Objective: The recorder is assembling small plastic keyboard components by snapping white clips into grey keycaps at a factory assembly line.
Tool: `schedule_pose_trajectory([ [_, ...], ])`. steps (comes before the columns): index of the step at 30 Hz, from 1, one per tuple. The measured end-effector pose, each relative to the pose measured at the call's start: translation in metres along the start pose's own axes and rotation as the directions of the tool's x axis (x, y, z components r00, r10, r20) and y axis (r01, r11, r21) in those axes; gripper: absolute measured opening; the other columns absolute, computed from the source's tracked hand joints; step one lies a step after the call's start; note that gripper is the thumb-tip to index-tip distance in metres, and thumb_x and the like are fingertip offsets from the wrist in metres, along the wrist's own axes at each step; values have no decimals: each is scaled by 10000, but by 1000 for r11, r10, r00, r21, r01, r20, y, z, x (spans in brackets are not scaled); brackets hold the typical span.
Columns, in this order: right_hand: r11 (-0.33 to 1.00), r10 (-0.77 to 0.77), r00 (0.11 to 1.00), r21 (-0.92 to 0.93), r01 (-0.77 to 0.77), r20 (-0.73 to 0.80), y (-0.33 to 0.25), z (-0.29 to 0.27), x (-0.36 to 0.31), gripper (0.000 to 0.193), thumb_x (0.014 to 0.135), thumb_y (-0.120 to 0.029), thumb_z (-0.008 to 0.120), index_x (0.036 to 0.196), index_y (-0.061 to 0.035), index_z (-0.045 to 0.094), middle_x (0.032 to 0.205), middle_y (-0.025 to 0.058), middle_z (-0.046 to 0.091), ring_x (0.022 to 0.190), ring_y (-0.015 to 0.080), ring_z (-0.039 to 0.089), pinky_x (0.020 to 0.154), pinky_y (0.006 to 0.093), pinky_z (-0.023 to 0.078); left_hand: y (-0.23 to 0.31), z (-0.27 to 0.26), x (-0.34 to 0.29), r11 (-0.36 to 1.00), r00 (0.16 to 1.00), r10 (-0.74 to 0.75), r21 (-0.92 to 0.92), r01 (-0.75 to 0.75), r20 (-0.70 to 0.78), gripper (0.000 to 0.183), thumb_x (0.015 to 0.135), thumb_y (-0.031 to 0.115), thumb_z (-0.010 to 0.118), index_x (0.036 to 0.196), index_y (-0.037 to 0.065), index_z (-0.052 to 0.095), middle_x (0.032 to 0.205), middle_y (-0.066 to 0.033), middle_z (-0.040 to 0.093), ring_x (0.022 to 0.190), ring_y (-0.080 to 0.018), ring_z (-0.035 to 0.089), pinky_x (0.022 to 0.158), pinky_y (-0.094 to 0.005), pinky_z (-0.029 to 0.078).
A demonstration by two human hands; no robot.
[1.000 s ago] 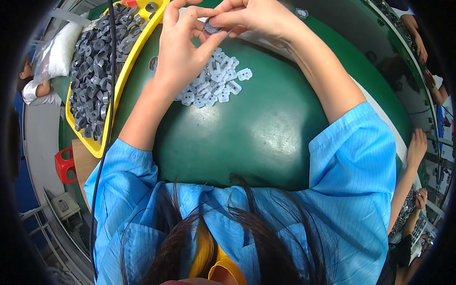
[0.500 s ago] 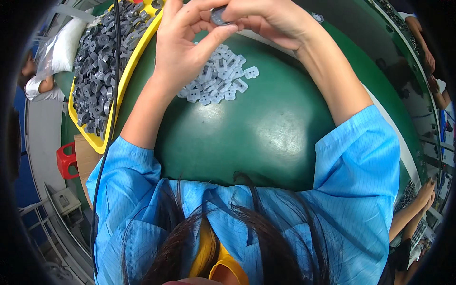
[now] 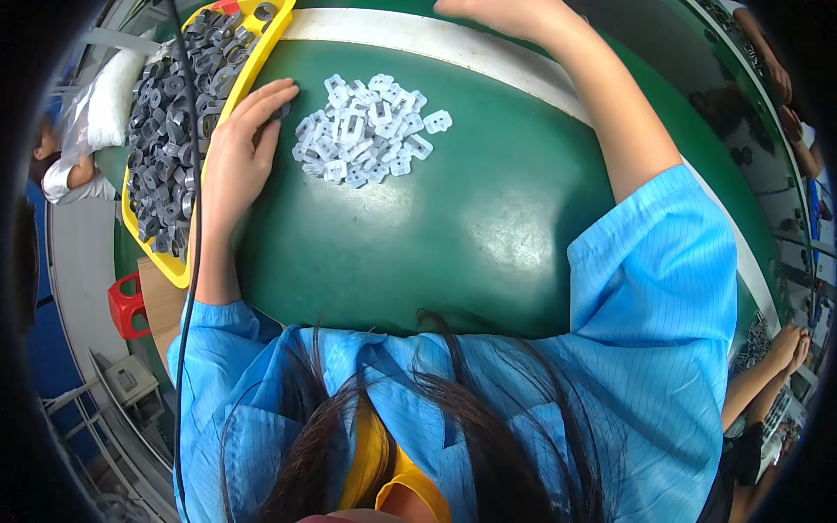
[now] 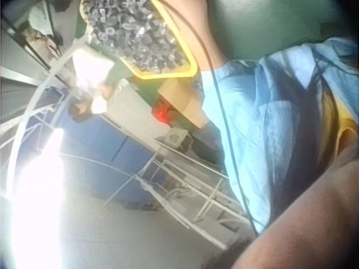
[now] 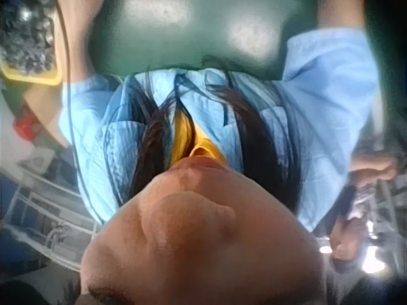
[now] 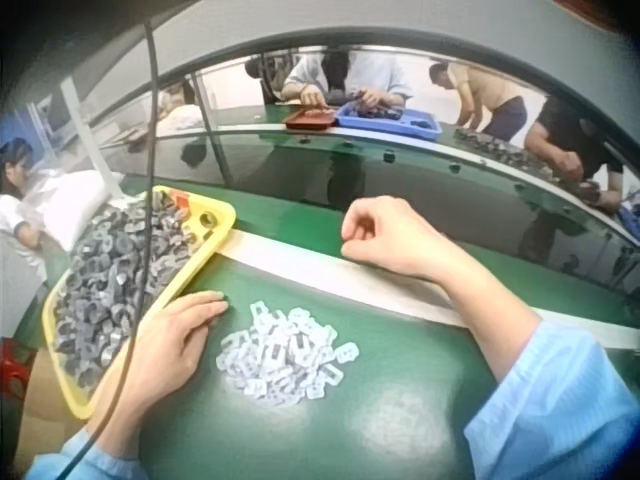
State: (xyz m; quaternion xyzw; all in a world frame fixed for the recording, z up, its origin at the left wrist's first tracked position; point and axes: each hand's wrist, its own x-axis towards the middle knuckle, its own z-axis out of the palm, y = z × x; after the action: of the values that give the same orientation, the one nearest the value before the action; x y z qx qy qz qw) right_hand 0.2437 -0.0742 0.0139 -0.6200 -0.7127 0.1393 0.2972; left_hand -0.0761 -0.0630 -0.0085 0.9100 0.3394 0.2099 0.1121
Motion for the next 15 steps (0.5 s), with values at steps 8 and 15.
schedule_pose_trajectory([
  [8, 973, 72, 915, -231, 24, 397, -51, -9, -56, 339, 744, -287, 786, 720, 5, 615, 722, 145, 610, 762, 277, 592, 673, 385, 473, 11, 22, 67, 975, 987, -122, -197, 100, -105, 321, 810, 124, 761, 1098, 26, 656, 911, -68, 702, 842, -135, 692, 739, -262, 551],
  [15, 975, 10, 895, 196, -108, 446, -41, 4, -56, 201, 772, -192, 765, 772, -15, 670, 643, 22, 600, 612, 98, 545, 541, 269, 415, 28, 50, 80, 795, 966, -197, -603, 59, -166, 331, 758, -31, 722, 1079, -29, 640, 1008, -92, 612, 789, -145, 643, 712, -251, 541],
])
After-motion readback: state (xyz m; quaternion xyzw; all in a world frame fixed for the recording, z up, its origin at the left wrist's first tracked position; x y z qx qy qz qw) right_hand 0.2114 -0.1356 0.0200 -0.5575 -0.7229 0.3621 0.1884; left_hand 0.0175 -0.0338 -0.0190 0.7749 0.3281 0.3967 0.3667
